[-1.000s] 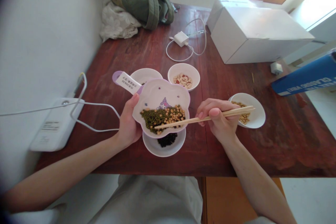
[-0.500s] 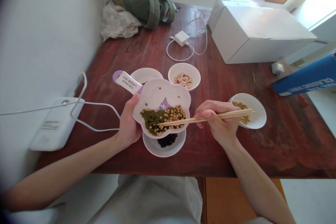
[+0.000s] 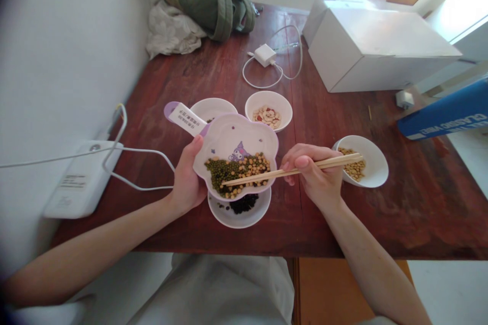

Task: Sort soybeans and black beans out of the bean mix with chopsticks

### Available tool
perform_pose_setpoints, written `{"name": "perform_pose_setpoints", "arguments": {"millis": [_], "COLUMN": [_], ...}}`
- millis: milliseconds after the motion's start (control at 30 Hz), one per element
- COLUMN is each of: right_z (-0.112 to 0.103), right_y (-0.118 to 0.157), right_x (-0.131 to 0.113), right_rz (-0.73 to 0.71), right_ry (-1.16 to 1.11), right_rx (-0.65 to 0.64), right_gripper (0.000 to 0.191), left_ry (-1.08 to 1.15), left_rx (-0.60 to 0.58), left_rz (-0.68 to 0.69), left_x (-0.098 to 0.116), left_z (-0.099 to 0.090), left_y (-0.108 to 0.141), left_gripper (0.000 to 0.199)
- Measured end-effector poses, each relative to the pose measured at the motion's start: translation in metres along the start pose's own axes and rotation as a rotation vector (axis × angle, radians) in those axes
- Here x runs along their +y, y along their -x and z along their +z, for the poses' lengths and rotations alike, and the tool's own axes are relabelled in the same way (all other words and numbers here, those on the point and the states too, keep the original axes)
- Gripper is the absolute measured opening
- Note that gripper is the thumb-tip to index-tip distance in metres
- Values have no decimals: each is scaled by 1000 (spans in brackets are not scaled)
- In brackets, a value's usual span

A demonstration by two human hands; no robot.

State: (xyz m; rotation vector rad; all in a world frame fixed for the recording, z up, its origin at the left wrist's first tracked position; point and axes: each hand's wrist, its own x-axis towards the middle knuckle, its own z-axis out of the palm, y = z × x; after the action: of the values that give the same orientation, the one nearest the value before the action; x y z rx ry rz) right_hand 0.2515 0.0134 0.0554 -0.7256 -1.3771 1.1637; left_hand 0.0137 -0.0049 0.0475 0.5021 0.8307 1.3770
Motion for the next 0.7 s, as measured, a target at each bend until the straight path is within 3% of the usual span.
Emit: {"name": "perform_pose_setpoints", "arguments": {"millis": [333,700], "right_z": [-2,-3], "right_y": [1,7], "right_x": [-2,2], "right_rz": [-100,7], "right_ry": [69,56], "right_rx": [41,-15], "right_gripper": [40,34], "left_ry": [-10,-31], "left_rx": [-1,-12], "left_rz": [-1,11], "left_x": [-1,-2], "left_z": [-2,-3], "left_y": [0,-2], "left_gripper": [40,42]}}
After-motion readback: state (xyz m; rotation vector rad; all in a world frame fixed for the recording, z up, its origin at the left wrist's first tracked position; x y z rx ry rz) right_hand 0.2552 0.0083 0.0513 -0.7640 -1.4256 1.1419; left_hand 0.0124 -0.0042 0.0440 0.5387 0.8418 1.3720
